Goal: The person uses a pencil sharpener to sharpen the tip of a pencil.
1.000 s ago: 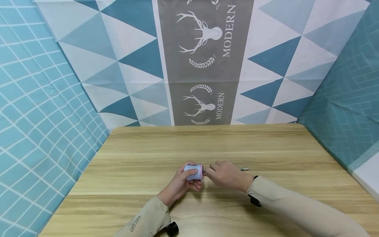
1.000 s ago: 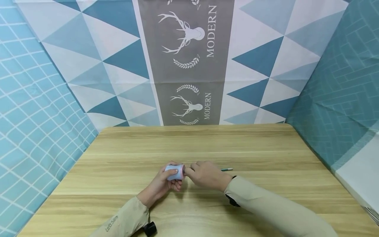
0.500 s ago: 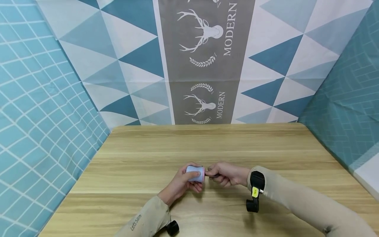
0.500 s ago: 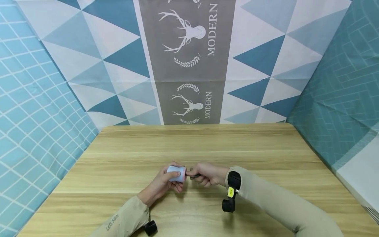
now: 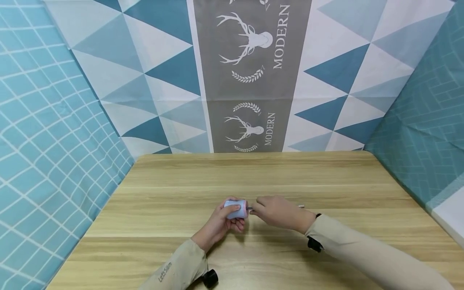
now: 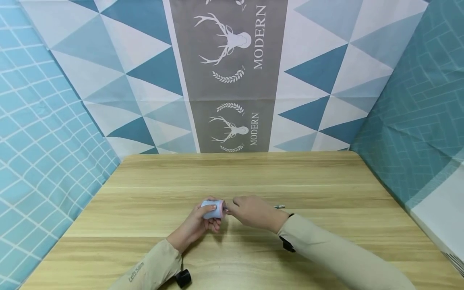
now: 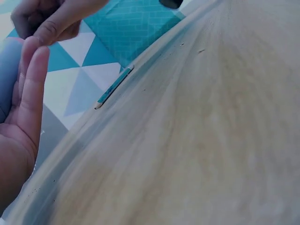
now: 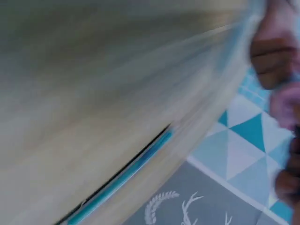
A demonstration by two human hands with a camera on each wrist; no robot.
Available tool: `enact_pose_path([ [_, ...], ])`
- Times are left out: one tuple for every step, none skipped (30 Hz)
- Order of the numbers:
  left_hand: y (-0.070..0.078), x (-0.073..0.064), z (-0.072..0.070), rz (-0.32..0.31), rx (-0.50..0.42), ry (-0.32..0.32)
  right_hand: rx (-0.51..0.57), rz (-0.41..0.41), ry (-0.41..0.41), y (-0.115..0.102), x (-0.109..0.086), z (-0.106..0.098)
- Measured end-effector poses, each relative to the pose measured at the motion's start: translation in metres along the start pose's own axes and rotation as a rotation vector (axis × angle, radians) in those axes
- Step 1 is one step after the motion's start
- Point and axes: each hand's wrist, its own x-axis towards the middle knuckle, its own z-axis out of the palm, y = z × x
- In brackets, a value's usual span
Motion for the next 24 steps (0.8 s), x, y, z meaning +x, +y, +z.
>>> enact_pose_path([
  [0.0,0.0,0.0,0.005,-0.009,-0.008,-0.107,-0.073,0.053,0.001,-0.001,0.003],
  [0.0,-0.001,0.0,0.009,-0.017,-0.015,-0.183,-0.121,0.103,0.001,-0.001,0.005],
  [0.0,-0.001,0.0,0.011,-0.023,-0.021,-0.227,-0.149,0.142,0.002,-0.002,0.008],
  [-0.001,-0.001,0.0,0.014,-0.028,-0.024,-0.239,-0.153,0.163,0.002,-0.002,0.01],
  [-0.001,-0.001,0.0,0.016,-0.03,-0.027,-0.219,-0.137,0.169,0.001,-0.002,0.012],
  [-0.001,-0.001,0.0,0.016,-0.031,-0.028,-0.184,-0.11,0.164,0.001,-0.002,0.014],
  [-0.001,-0.001,0.0,0.016,-0.031,-0.026,-0.121,-0.068,0.145,-0.001,-0.001,0.015],
  [0.0,-0.002,0.0,0.015,-0.03,-0.02,-0.031,-0.009,0.113,-0.002,-0.001,0.015],
  [0.0,-0.002,0.0,0.011,-0.029,-0.015,0.077,0.064,0.067,-0.004,0.0,0.014],
  [0.0,-0.002,0.0,0.007,-0.029,-0.009,0.204,0.153,0.011,-0.006,0.001,0.013],
  [0.0,-0.002,0.001,0.002,-0.028,-0.005,0.341,0.252,-0.043,-0.007,0.002,0.01],
  [0.0,-0.002,0.001,-0.002,-0.025,-0.002,0.48,0.357,-0.095,-0.008,0.004,0.008],
  [0.0,-0.002,0.002,-0.006,-0.02,0.001,0.645,0.474,-0.144,-0.008,0.005,0.005],
  [0.001,-0.002,0.002,-0.01,-0.016,-0.001,0.817,0.596,-0.194,-0.008,0.006,0.002],
  [0.001,-0.002,0.002,-0.014,-0.014,-0.003,0.984,0.716,-0.238,-0.007,0.007,-0.001],
  [0.001,-0.002,0.003,-0.015,-0.008,-0.006,1.149,0.829,-0.276,-0.005,0.008,-0.002],
  [0.0,-0.002,0.004,-0.017,-0.001,-0.011,1.299,0.931,-0.312,-0.003,0.008,-0.004],
  [0.0,-0.002,0.004,-0.017,0.007,-0.016,1.425,1.024,-0.345,-0.001,0.008,-0.004],
  [0.0,-0.002,0.004,-0.018,0.014,-0.022,1.527,1.102,-0.377,0.001,0.007,-0.005],
  [0.0,-0.002,0.005,-0.018,0.018,-0.027,1.599,1.153,-0.407,0.002,0.007,-0.005],
  [-0.001,-0.002,0.005,-0.016,0.021,-0.027,1.632,1.174,-0.424,0.004,0.006,-0.005],
  [-0.001,-0.002,0.005,-0.013,0.024,-0.027,1.637,1.172,-0.436,0.004,0.006,-0.005],
  [-0.001,-0.002,0.005,-0.01,0.026,-0.027,1.612,1.149,-0.43,0.005,0.006,-0.006],
  [-0.001,-0.001,0.005,-0.006,0.025,-0.026,1.549,1.101,-0.411,0.005,0.005,-0.006],
])
